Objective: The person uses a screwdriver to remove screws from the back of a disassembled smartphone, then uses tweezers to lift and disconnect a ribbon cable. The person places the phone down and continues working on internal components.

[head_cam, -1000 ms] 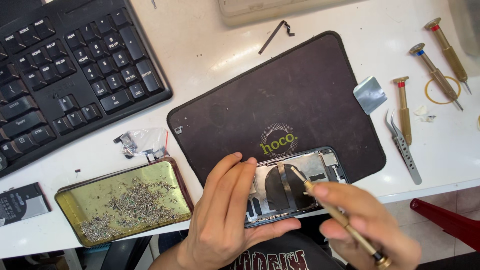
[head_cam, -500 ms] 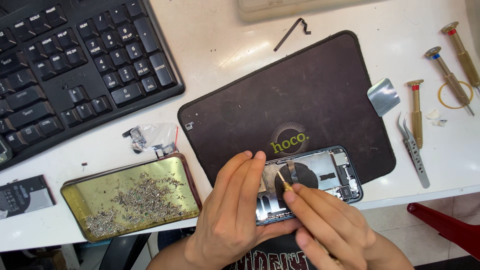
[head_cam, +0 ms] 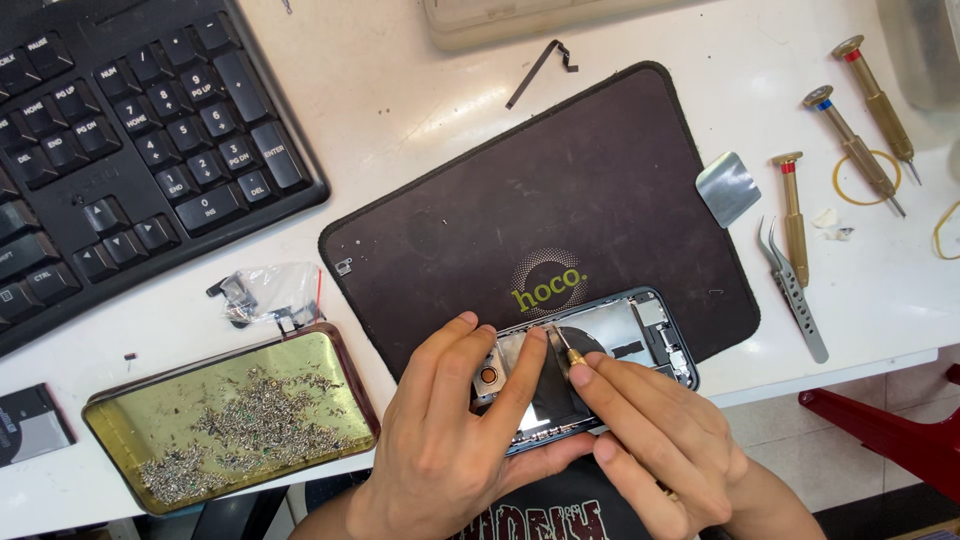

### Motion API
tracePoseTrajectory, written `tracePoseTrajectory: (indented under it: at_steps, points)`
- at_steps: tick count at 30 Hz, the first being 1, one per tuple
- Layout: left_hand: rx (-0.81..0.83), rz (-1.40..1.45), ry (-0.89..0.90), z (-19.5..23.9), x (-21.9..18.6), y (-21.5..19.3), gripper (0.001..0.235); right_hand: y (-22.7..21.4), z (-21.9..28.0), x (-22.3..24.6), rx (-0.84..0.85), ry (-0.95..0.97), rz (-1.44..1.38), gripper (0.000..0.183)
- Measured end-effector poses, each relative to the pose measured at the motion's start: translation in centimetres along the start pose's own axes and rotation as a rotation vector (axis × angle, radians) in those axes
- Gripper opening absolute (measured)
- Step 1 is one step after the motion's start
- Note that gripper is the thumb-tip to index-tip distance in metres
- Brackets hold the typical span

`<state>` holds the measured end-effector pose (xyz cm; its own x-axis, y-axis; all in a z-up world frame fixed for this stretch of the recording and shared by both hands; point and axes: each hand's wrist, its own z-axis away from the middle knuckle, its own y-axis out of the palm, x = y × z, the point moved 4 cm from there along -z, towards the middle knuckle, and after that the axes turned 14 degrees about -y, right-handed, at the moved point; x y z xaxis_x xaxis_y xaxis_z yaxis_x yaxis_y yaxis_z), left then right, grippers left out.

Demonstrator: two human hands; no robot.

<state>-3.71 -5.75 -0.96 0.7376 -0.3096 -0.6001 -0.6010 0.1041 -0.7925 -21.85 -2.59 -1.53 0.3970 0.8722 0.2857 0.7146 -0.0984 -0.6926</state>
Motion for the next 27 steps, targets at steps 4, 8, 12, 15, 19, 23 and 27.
tracePoseTrajectory:
  at_steps: [4, 8, 12, 15, 19, 23, 27]
  points:
    - [0.019, 0.039, -0.023, -0.1, 0.1, 0.0, 0.071, 0.2, -0.3, -0.1, 0.019, -0.029, 0.006, 0.022]
    - [0.032, 0.050, -0.029, -0.1, 0.2, -0.1, 0.070, 0.1, -0.4, -0.1, 0.010, -0.027, 0.007, 0.019]
    - [0.033, 0.045, -0.031, -0.1, 0.2, 0.0, 0.070, 0.2, -0.4, -0.1, 0.044, -0.021, 0.006, 0.019]
    - [0.030, 0.049, -0.034, 0.0, 0.2, 0.1, 0.070, 0.1, -0.5, -0.1, 0.048, -0.028, -0.001, 0.018]
    - [0.024, 0.051, -0.034, 0.0, 0.2, 0.1, 0.070, -0.1, -1.2, -0.1, 0.022, -0.014, -0.005, 0.018]
    - [0.049, 0.063, -0.025, -0.1, 0.2, 0.0, 0.070, -0.5, -2.1, 0.2, 0.013, 0.029, 0.012, 0.019]
    - [0.073, 0.056, -0.026, -0.2, 0.0, -0.4, 0.072, -0.9, -2.8, 0.1, 0.124, -0.104, 0.087, 0.017]
